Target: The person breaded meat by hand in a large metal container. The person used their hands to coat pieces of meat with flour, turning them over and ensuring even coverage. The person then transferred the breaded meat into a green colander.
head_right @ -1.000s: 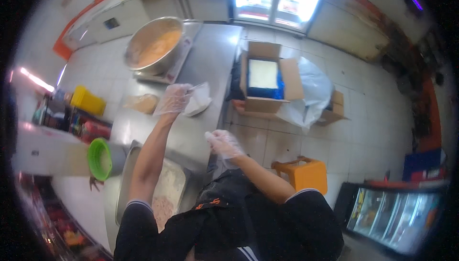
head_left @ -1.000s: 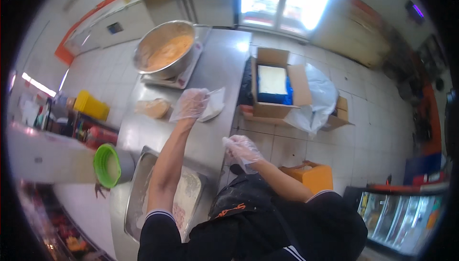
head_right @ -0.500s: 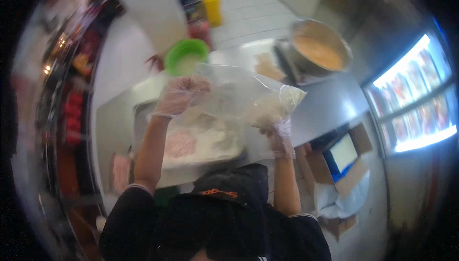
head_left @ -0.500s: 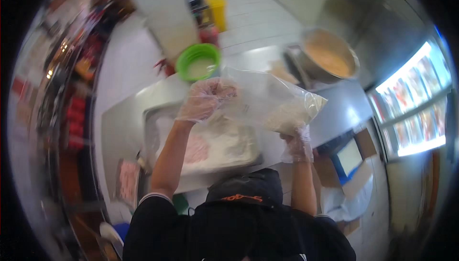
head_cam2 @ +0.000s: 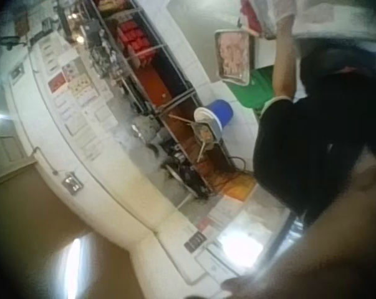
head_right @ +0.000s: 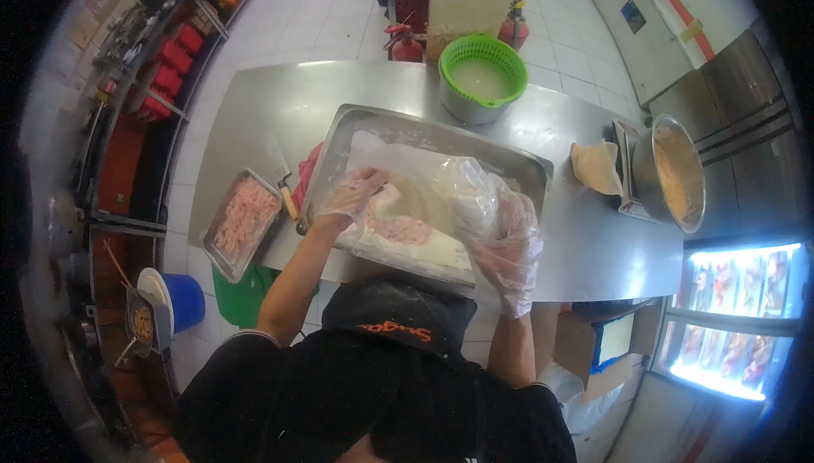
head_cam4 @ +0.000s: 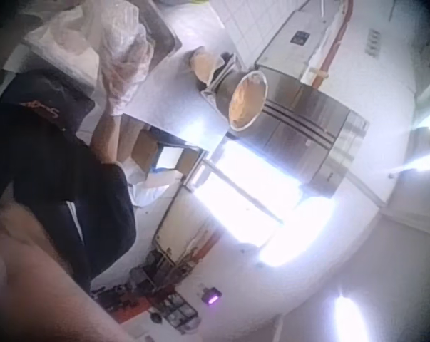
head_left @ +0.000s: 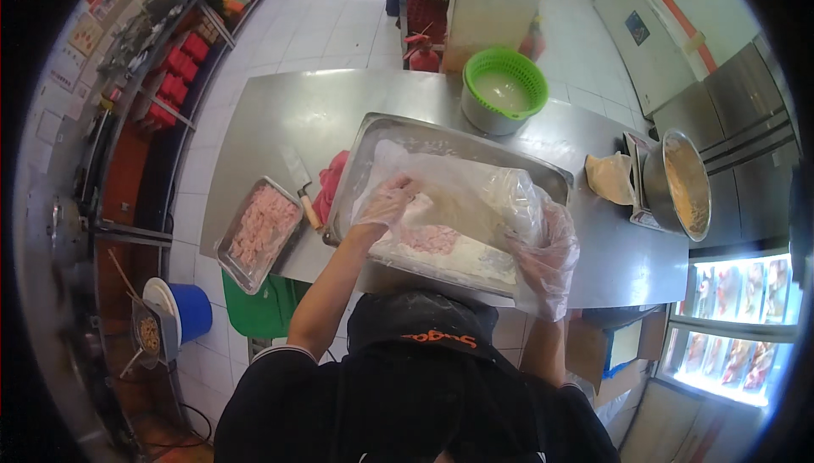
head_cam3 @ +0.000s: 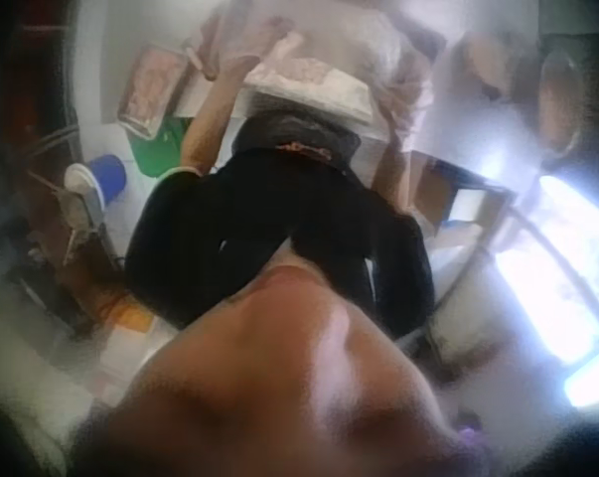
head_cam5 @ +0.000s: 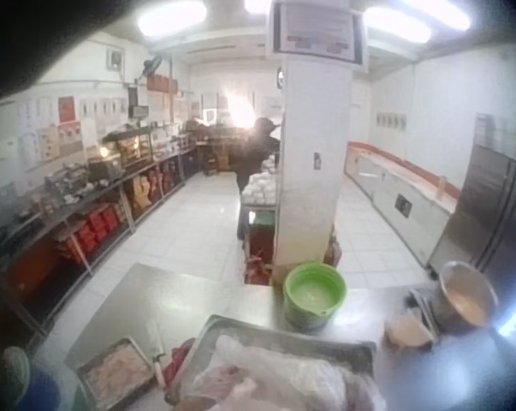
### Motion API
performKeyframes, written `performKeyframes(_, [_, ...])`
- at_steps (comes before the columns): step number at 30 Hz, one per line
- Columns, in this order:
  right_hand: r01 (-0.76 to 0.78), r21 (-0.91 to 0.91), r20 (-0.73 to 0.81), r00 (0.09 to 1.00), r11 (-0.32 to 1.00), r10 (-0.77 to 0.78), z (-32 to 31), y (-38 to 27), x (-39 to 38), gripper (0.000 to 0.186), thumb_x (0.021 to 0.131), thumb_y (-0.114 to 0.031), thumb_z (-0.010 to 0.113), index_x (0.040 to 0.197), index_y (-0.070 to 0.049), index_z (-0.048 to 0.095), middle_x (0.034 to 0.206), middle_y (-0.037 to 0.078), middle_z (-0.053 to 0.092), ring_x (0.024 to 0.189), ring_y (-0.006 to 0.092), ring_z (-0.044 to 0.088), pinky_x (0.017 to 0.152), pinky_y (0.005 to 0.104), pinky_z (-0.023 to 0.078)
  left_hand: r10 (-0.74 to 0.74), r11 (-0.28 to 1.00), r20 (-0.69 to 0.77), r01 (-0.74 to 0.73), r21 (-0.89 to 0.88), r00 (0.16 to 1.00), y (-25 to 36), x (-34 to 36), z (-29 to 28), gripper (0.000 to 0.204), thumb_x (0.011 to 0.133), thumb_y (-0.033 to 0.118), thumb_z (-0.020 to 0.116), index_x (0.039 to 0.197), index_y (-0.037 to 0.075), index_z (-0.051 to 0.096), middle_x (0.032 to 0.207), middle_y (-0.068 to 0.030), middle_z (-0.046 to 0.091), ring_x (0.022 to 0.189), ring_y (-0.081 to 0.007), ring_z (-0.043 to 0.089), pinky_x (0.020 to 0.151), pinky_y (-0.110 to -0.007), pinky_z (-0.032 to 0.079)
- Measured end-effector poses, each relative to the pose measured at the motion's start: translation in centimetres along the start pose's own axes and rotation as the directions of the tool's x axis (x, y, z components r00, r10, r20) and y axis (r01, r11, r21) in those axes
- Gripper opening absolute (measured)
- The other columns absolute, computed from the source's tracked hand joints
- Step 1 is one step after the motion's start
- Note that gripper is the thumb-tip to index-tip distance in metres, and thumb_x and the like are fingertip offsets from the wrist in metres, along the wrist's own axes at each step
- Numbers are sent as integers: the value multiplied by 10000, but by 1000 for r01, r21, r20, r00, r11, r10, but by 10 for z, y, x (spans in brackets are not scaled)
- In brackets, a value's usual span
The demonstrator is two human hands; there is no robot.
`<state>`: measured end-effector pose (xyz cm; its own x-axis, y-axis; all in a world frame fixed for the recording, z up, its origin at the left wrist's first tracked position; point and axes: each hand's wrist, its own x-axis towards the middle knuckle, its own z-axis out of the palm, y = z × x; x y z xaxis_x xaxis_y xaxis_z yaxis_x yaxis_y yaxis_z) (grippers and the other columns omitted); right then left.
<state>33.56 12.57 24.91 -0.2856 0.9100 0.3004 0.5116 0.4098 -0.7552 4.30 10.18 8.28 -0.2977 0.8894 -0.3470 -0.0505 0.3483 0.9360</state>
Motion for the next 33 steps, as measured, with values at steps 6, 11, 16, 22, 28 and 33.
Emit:
performKeyframes(6, [70,-165,-57,995,984,-80,16,-37,-3,546,736,-100,899,1232,-14,689,1108,166,705,1013,330,701,899,391,559,31,987,17,-28,-161,999,-25,16,-7,225,992,243,717,1071,36,753,951,-9,727,907,-109,631,828,-274,484])
performKeyframes(11, [94,-273,-90,988,957,-122,26,-57,-9,535,721,-117,893,1210,-21,700,1059,195,720,959,387,704,842,421,560,3,993,31,1,-118,1000,-2,6,2,304,951,245,771,1163,28,753,1078,-44,759,985,-149,669,897,-308,524])
performKeyframes(16, [77,-350,-96,988,934,-117,28,-68,-10,454,753,-159,888,1154,-27,722,1027,181,729,900,388,707,796,434,566,-66,995,3,66,-80,998,-8,15,9,219,975,218,746,1072,23,766,986,-33,748,897,-124,653,836,-289,509])
performKeyframes(22, [124,-235,-161,973,964,-165,41,-56,-20,396,832,-119,850,1214,-81,755,1063,156,753,913,334,733,774,426,592,-68,996,42,70,-61,997,-31,25,6,249,973,253,721,1089,37,760,981,-38,745,913,-128,654,834,-293,507])
performKeyframes(28, [176,-300,-159,960,937,-232,45,-56,-17,343,870,-87,771,1209,-41,754,1057,170,749,890,340,725,770,409,564,-106,976,-1,104,-194,994,-31,28,6,202,990,217,724,1099,52,763,982,-8,743,919,-112,660,841,-289,513])
performKeyframes(33, [256,-298,-122,945,920,-303,39,-52,-19,367,839,-41,709,1204,-28,744,1024,174,749,886,364,712,765,419,554,-77,987,22,79,-139,997,-15,15,6,159,982,181,728,1065,48,753,940,6,719,896,-103,646,835,-287,506])
